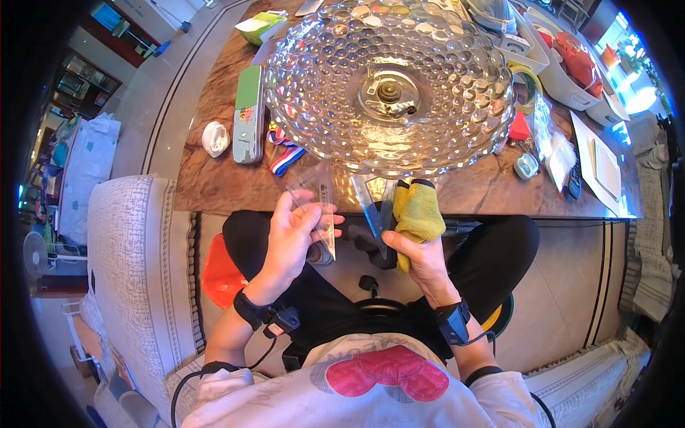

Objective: Cleaning a decorative bowl and organizing small items.

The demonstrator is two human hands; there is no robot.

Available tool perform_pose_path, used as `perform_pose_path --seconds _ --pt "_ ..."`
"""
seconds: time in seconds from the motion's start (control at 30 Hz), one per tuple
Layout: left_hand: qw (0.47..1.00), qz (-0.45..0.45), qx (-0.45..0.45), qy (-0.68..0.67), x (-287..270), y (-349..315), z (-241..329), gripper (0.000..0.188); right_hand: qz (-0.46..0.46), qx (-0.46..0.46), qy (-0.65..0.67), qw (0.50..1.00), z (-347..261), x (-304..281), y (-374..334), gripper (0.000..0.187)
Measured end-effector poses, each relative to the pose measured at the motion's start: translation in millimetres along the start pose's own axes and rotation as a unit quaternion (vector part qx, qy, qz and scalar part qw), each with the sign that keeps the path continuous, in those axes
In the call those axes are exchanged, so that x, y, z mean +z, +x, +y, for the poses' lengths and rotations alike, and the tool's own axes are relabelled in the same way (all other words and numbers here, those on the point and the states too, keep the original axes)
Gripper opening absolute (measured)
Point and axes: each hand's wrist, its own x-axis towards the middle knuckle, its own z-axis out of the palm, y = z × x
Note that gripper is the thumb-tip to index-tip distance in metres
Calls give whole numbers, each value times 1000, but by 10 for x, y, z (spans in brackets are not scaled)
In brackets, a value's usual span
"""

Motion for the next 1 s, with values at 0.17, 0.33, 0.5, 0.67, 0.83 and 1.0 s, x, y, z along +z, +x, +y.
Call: perform_pose_path --seconds 0.17,0.33,0.5,0.67,0.83,1.0 --pt "990 4 125 60 -104 267 -232 39 14 0 42 999 50 29 29 40" --pt "966 14 202 161 -226 698 -199 34 35 16 64 997 103 46 56 40" --pt "934 49 215 282 -186 884 65 17 39 18 63 997 139 61 75 38" --pt "790 129 391 454 -228 906 137 28 37 3 63 997 121 101 74 37" --pt "928 -103 173 313 37 410 35 27 31 24 73 997 151 134 84 37" --pt "969 -112 38 219 108 213 -82 33 -16 22 -2 1000 130 163 21 35"
